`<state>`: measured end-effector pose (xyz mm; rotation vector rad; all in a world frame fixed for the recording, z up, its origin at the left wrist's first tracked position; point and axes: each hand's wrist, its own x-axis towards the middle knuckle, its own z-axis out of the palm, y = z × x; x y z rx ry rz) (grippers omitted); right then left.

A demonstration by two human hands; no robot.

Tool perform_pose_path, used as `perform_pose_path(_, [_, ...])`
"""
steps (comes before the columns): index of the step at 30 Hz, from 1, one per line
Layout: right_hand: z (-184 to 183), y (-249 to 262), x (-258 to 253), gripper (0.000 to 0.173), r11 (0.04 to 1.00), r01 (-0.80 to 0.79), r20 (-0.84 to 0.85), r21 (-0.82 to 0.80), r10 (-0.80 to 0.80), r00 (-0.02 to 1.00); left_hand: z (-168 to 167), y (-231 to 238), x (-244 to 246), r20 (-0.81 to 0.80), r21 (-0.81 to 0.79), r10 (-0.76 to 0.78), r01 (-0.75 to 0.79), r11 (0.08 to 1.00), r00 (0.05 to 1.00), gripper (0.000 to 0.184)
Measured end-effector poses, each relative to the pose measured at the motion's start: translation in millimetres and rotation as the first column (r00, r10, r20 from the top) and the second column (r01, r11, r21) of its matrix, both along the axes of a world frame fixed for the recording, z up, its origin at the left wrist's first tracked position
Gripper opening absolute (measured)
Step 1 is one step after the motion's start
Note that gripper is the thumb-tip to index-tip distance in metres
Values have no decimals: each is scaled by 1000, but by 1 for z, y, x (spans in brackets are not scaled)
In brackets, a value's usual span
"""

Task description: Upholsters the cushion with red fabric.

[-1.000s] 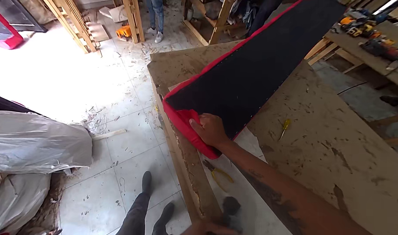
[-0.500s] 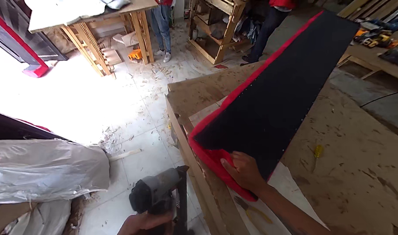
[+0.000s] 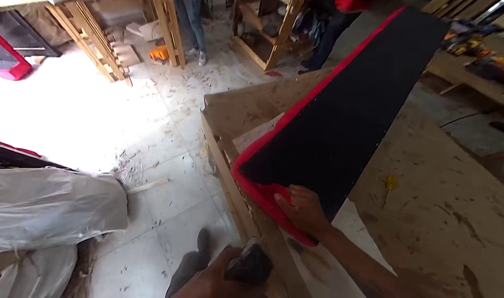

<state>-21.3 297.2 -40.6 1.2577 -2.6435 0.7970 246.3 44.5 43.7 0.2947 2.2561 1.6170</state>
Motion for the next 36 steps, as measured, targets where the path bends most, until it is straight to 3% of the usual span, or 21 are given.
perform_pose_path(4, [8,-5,0,55,1000,-18,-22,-18,17,1000,1,38,-19,-95,-13,122,-123,992,988,58])
perform_pose_path(8, [7,-5,-1,55,999,19,4,-43,-19,1000,-5,41,-51,-92,-102,236,-245,964,967,53])
perform_pose_path(14, [8,-5,-2,55,997,15,7,-71,-14,1000,2,31,-78,-13,-184,144,-144,972,989,62])
perform_pose_path(22, [3,0,-4,54,986,44,13,-161,-42,999,25,42,-89,-97,-279,64,-89,956,993,62])
perform_pose_path(36, [6,-1,-10,48,986,58,95,-154,-44,995,43,60,-112,-9,-526,-42,31,850,999,64])
